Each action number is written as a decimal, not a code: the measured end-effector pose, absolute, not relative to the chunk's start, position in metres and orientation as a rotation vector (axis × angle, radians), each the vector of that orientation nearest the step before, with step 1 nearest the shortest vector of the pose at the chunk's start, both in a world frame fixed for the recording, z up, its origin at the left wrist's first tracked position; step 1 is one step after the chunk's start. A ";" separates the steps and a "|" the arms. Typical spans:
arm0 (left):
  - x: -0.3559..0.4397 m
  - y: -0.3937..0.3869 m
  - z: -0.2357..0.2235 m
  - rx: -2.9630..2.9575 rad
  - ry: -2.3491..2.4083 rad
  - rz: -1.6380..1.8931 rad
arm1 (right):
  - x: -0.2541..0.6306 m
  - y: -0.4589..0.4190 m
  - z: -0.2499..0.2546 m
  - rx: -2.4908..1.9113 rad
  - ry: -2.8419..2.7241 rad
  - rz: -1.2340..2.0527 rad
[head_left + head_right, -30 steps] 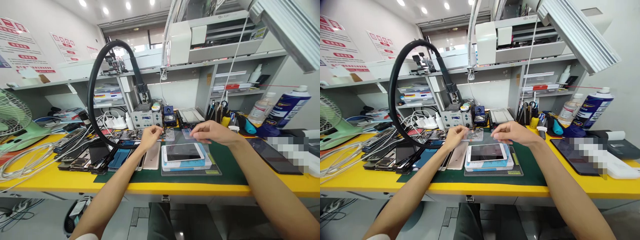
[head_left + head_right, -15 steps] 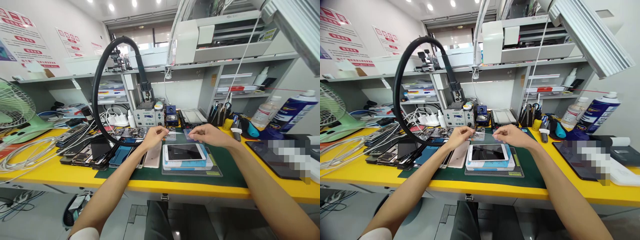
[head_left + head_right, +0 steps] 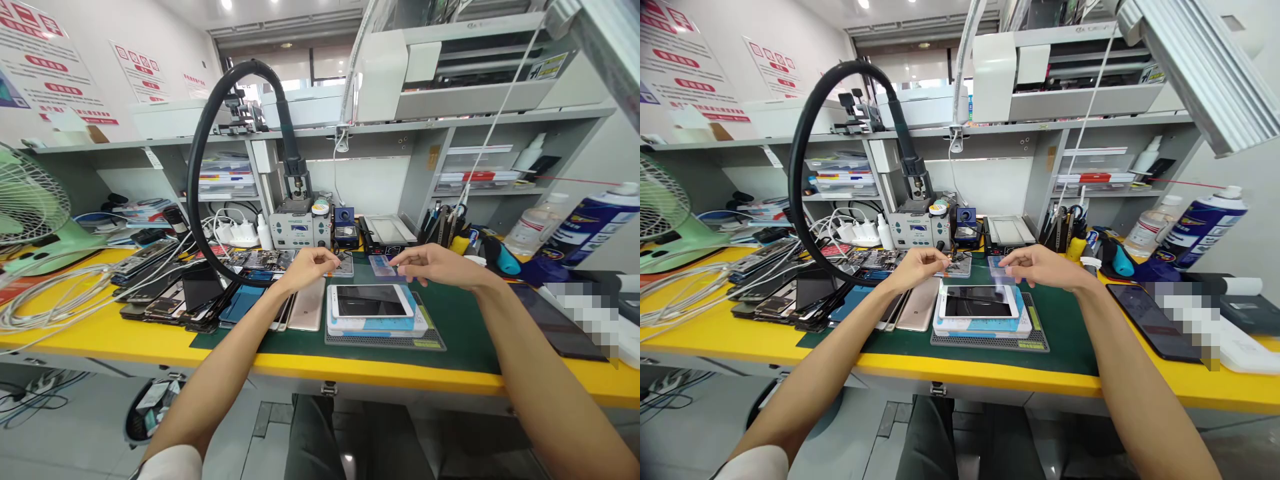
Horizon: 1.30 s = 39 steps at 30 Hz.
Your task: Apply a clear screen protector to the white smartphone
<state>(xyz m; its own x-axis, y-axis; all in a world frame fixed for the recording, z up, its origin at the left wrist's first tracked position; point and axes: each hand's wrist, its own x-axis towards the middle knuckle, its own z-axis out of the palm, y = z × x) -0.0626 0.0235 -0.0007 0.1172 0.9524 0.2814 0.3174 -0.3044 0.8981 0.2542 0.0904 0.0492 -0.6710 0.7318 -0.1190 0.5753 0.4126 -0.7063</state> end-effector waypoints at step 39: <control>-0.067 0.012 0.014 1.895 1.161 0.706 | 0.258 0.093 0.047 -1.019 -2.535 1.316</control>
